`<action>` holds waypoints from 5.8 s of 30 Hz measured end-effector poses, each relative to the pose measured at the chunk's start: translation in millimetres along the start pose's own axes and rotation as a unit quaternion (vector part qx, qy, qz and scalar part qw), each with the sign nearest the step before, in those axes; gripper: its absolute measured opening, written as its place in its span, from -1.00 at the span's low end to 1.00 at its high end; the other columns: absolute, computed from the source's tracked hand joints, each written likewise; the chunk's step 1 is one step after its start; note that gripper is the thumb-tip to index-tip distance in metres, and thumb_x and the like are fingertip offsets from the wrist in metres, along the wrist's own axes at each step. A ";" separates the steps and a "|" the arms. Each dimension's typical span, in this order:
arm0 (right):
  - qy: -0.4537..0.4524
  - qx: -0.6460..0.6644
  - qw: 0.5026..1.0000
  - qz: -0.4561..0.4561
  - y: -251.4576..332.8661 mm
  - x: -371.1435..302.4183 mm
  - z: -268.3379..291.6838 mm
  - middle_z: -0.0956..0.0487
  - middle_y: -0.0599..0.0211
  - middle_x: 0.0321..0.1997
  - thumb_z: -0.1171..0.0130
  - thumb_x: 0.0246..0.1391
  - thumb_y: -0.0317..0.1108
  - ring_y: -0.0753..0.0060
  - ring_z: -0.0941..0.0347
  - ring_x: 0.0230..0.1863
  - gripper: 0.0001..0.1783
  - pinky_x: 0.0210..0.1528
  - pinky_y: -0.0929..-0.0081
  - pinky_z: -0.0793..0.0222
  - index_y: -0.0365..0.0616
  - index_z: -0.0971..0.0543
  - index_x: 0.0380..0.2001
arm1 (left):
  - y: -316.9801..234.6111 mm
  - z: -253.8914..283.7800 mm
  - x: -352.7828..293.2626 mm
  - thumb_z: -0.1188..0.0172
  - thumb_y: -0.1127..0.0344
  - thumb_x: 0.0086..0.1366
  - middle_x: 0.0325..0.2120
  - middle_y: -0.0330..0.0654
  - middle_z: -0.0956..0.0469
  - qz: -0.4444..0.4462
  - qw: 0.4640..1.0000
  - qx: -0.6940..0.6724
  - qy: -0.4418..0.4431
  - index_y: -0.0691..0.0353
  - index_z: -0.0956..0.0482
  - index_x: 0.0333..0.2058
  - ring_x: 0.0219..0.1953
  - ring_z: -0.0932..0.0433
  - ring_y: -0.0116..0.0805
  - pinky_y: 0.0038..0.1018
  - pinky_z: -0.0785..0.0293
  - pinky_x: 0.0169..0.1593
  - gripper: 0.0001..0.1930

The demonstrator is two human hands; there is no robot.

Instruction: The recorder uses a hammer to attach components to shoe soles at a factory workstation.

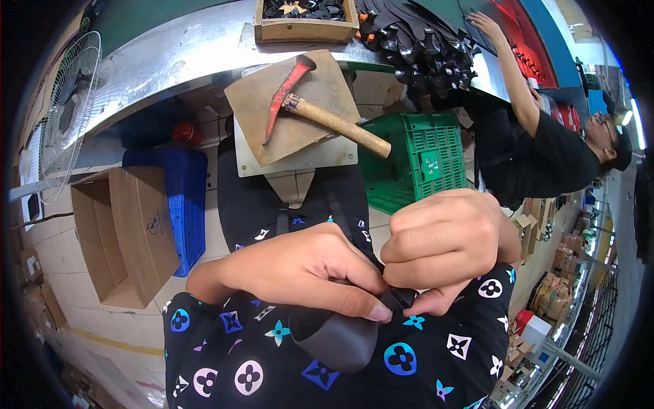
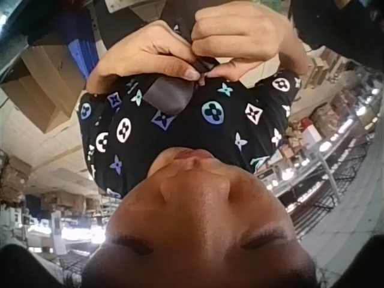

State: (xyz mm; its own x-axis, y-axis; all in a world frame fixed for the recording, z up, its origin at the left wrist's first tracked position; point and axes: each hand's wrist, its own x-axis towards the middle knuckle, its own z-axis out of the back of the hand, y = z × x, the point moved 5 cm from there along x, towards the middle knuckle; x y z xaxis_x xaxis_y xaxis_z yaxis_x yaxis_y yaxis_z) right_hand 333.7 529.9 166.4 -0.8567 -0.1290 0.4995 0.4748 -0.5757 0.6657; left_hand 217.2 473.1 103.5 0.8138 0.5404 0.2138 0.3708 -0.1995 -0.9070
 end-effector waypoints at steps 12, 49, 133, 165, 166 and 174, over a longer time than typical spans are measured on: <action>-0.095 0.004 0.980 -0.174 -20.3 -6.9 9.2 -0.54 0.07 -0.11 -0.30 0.00 -0.40 0.05 -0.56 -0.22 -0.64 -0.24 0.25 -0.49 -0.33 -0.57 -0.12 | -14.6 22.4 -17.0 -0.32 0.26 0.26 -0.57 -0.01 -0.56 -0.038 0.963 0.181 -0.195 0.38 -0.65 -0.36 -0.56 -0.58 -0.19 -0.42 -0.39 -0.49 -0.77; -0.697 0.215 0.668 -0.150 -135.3 -52.8 158.8 -0.50 0.44 -0.46 -0.24 0.23 -0.29 0.62 -0.42 -0.58 -0.72 -0.54 0.65 -0.40 -0.19 -0.46 -0.11 | -93.3 119.1 -51.4 -0.40 0.27 0.13 0.36 0.06 -0.17 -0.036 0.495 0.661 -0.563 0.29 -0.14 0.34 0.46 0.01 0.01 -0.13 0.11 0.46 -0.14; -0.341 -0.187 0.858 -0.335 -179.1 -48.1 35.9 -0.59 0.00 -0.33 -0.25 0.05 -0.47 -0.07 -0.54 -0.29 -0.75 -0.24 0.27 -0.43 -0.24 -0.59 -0.15 | 55.8 228.3 -5.1 -0.39 0.18 0.08 -0.25 -0.21 -0.66 -0.049 0.713 0.527 -0.460 0.12 -0.69 -0.24 -0.08 -0.57 -0.20 -0.25 -0.24 0.08 -0.73; -0.480 -0.273 0.781 -0.293 -35.9 -56.4 -13.7 -0.61 -0.13 -0.09 -0.23 0.14 -0.32 -0.12 -0.63 -0.21 -0.49 -0.23 0.26 -0.59 -0.41 -0.39 0.07 | 39.4 207.2 -4.5 -0.45 -0.02 0.07 -0.05 -0.31 -0.66 0.064 0.681 0.605 -0.408 0.26 0.12 0.43 0.17 -0.47 -0.20 0.05 0.09 0.37 0.14; -0.361 -0.432 0.796 -0.225 -54.0 -63.2 -20.1 -0.63 -0.07 -0.16 -0.18 0.18 -0.27 -0.13 -0.63 -0.25 -0.46 -0.27 0.22 -0.58 -0.40 -0.33 0.11 | 37.9 203.2 -3.6 -0.43 -0.04 0.09 0.00 -0.34 -0.64 0.107 0.661 0.622 -0.407 0.31 0.21 0.43 0.25 -0.41 -0.21 0.12 0.18 0.38 0.18; -0.415 -0.342 0.788 -0.299 -42.1 -59.0 -2.8 -0.63 0.09 -0.09 -0.21 0.07 -0.53 0.12 -0.64 -0.25 -0.53 -0.37 0.41 -0.53 -0.27 -0.44 0.09 | 38.7 204.6 -13.9 -0.37 -0.16 0.10 0.10 -0.36 -0.57 0.129 0.647 0.627 -0.414 0.04 -0.04 0.43 0.36 -0.27 -0.23 0.28 0.37 0.37 0.02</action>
State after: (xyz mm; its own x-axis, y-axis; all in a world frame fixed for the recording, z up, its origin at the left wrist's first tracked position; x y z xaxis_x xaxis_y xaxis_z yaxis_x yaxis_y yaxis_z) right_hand 363.7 559.5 107.3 -0.3243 0.7403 0.5889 -0.4266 -0.6701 0.6074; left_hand 128.8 625.1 -8.8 0.0643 0.9777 0.1998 -0.8069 0.1687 -0.5660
